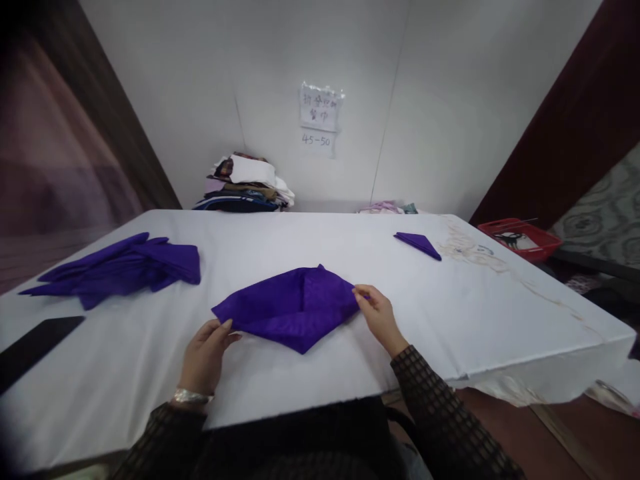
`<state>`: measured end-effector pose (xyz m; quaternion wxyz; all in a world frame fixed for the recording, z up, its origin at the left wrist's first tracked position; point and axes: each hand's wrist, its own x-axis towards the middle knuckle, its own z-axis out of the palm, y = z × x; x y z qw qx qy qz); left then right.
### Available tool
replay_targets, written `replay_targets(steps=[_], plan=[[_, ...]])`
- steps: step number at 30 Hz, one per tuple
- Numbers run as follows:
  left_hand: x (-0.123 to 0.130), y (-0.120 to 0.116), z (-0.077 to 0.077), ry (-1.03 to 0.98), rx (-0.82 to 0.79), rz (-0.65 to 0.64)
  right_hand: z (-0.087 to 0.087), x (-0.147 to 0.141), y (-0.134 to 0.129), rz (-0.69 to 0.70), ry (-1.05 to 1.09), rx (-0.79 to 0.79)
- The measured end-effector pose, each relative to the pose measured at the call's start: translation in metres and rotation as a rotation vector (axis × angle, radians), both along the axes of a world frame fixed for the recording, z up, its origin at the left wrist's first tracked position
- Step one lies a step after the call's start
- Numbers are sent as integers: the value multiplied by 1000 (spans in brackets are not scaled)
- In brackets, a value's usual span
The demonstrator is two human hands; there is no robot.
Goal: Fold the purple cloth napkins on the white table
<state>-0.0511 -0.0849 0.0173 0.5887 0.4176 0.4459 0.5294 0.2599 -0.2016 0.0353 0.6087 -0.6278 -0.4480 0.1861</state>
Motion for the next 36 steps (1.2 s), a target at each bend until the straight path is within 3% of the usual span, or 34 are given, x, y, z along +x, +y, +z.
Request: replay_targets(steps=[4, 7, 11, 18, 23, 26, 28, 30, 32, 34, 36], plan=[[2, 2, 2, -208, -270, -82, 3, -18, 19, 352, -331, -50], [3, 7, 2, -223, -363, -112, -3, -33, 30, 528, -520, -116], [3, 17, 7, -159, -351, -122, -4, -39, 31, 560, -660, -187], [2, 32, 35, -109, -53, -25, 16, -7, 4, 617, -816, -394], [17, 62, 43, -85, -164, -11, 20, 25, 10, 559, -836, -443], [38, 95, 72, -106, -194, 13, 47, 49, 38, 477, -913, -413], [52, 117, 111, -190, -52, 31, 80, 65, 61, 323, -1010, -325], [61, 129, 157, -246, 88, 38, 118, 79, 81, 114, -1086, -130], [61, 129, 195, -289, 365, 66, 154, 87, 93, -64, -1097, 92], [53, 118, 212, -261, 521, 52, 177, 88, 95, -138, -1116, 247], [39, 100, 202, -181, 517, 63, 181, 84, 89, -124, -1171, 327]])
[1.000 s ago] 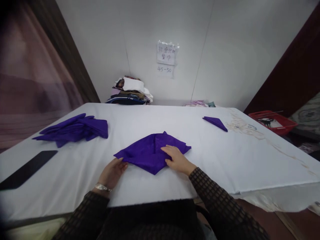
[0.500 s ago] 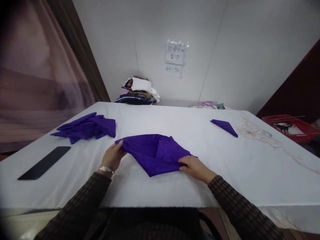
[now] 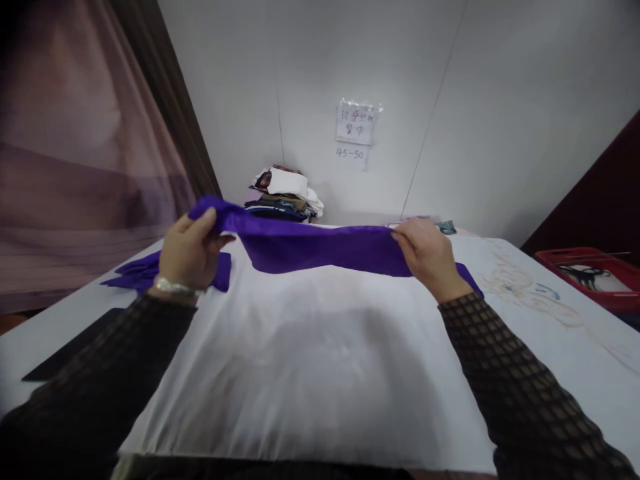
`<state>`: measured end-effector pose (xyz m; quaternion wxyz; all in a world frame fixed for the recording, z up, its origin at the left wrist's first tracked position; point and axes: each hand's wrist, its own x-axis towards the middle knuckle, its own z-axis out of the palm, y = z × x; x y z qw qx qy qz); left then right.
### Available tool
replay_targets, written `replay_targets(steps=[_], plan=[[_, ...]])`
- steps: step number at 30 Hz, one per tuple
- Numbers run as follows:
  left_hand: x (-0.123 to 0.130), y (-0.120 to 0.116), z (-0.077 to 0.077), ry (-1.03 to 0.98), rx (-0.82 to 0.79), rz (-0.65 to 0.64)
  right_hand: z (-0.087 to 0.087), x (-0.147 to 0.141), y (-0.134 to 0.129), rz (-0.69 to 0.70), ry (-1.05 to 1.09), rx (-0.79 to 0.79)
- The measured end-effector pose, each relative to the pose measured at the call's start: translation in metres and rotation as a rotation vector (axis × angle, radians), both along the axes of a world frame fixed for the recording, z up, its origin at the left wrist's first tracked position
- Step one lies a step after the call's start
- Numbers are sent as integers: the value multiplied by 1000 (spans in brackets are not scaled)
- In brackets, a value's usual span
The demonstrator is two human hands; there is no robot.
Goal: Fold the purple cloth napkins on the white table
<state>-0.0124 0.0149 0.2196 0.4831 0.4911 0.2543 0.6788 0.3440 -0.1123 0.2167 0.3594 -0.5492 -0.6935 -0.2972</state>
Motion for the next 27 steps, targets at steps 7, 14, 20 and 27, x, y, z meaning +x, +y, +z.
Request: replay_targets(steps=[7, 14, 20, 27], plan=[[-59, -65, -125, 508, -521, -87, -100, -19, -54, 212, -69, -399], [-89, -99, -165, 922, -805, -359, -184, -38, -104, 196, 150, -750], [-106, -93, -177, 976, -856, -651, -196, -44, -124, 220, 220, -837], [-23, 7, -97, 502, -624, -414, -101, 4, -27, 210, 120, -819]])
